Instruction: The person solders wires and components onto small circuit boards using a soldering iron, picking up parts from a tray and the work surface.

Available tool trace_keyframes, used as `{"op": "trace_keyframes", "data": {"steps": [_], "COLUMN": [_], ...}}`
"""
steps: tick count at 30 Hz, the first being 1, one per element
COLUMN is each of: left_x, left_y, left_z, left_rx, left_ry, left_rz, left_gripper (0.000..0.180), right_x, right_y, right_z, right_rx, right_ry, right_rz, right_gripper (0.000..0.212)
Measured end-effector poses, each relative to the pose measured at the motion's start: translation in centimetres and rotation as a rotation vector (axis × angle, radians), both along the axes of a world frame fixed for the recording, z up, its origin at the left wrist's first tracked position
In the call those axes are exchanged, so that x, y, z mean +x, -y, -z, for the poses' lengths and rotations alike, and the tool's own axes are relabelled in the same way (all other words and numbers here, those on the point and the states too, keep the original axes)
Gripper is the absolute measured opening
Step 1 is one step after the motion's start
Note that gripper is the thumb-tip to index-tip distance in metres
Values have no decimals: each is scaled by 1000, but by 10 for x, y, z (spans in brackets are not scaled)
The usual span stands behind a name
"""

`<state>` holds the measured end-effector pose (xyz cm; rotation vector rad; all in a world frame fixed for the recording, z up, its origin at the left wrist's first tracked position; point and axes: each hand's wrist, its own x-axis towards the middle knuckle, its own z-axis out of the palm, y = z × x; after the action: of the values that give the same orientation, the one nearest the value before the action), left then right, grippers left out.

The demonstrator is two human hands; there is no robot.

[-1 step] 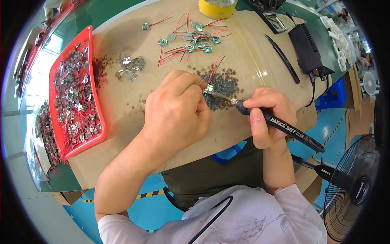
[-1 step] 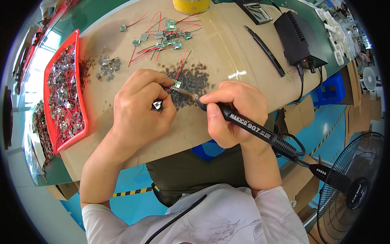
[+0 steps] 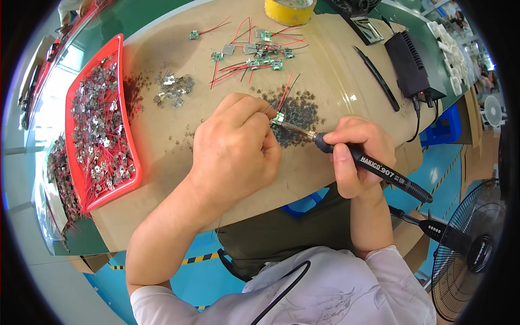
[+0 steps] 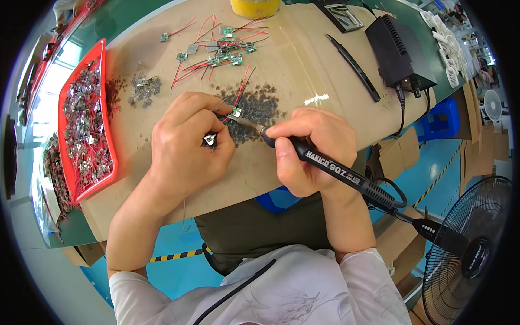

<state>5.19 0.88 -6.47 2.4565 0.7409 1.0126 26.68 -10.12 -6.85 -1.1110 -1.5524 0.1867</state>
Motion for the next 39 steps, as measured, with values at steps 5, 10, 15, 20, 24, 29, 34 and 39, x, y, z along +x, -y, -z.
{"op": "trace_keyframes", "data": {"steps": [5, 10, 15, 20, 24, 29, 34, 39], "left_x": [0, 0, 0, 1, 0, 1, 1, 2], "left_y": [0, 0, 0, 0, 0, 0, 1, 1], "left_z": [0, 0, 0, -1, 0, -1, -1, -2], "left_rx": [1, 3, -6, -6, -5, -9, -6, -6], "left_ry": [6, -1, -1, 0, -4, 6, 4, 0], "left_rz": [2, -5, -9, -6, -10, -11, -14, -16], "left_gripper": [15, 15, 14, 14, 13, 13, 13, 12], "right_x": [-2, -2, -3, -1, -1, -1, -2, -2], "right_y": [0, 0, -1, 0, -1, 0, -1, -1], "right_z": [-3, -1, -1, -2, 1, -2, -1, -2], "right_rx": [-16, -10, 0, -8, 10, 7, 4, -1], "right_ry": [40, 43, 58, 62, 49, 38, 49, 74], "right_rz": [15, 24, 28, 22, 10, 9, 21, 16], "right_gripper": [10, 9, 10, 10, 10, 11, 11, 10]}}
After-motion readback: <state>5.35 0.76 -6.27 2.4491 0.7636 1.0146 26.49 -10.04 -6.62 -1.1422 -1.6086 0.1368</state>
